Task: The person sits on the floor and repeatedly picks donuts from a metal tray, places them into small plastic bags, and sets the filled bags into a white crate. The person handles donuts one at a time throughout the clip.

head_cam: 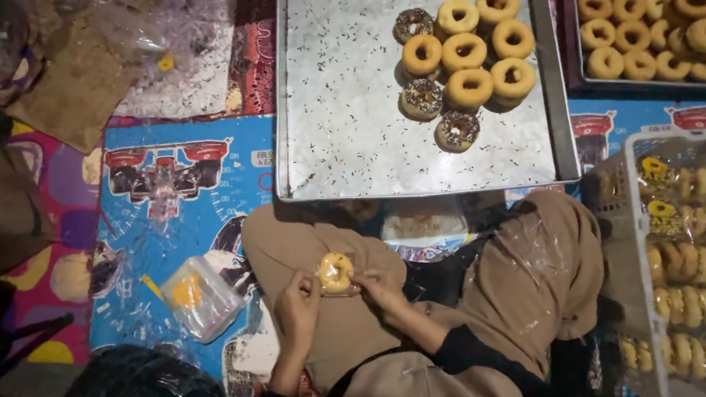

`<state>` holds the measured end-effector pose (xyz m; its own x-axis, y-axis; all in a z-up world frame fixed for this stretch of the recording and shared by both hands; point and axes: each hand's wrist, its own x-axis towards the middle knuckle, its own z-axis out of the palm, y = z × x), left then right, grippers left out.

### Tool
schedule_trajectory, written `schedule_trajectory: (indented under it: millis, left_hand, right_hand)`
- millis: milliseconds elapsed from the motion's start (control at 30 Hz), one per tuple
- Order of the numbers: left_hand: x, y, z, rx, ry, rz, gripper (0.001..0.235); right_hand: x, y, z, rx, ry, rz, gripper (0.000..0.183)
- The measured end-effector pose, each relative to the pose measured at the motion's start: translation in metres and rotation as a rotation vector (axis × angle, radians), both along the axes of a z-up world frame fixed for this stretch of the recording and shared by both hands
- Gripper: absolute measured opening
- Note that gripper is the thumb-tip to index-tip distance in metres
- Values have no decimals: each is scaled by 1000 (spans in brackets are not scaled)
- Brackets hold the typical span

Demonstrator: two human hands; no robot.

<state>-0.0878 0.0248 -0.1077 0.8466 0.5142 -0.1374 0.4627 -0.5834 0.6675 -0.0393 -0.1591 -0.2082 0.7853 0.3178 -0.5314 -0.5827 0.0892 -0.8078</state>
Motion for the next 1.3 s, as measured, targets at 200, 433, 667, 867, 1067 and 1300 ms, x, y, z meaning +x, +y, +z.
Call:
schedule_trajectory:
  millis: [200,433,667,867,1067,1300]
  left_hand:
    - [57,-23,-73,-692,-158,-211,32]
    - [185,-46,-124,535,-15,-876,82]
    - [171,-93,-110,-533,396,-820,61]
    - [155,-212,-75,-928,232,-781,67]
    - [131,-280,20,-1235,416,-772,58]
    - [120,-196,23,-1286,160,-506,60]
  right_hand:
    - [42,-77,32,-269,-994,167,42]
    - [51,-146,74,-7,-114,-167,70]
    - [54,-197,151,-513,-795,208,48]
    - [37,-236,157,-499,-672,174,51]
    - [-12,-363,128,-416,-501,-387,58]
    - [30,-498,66,-766,29,-817,56]
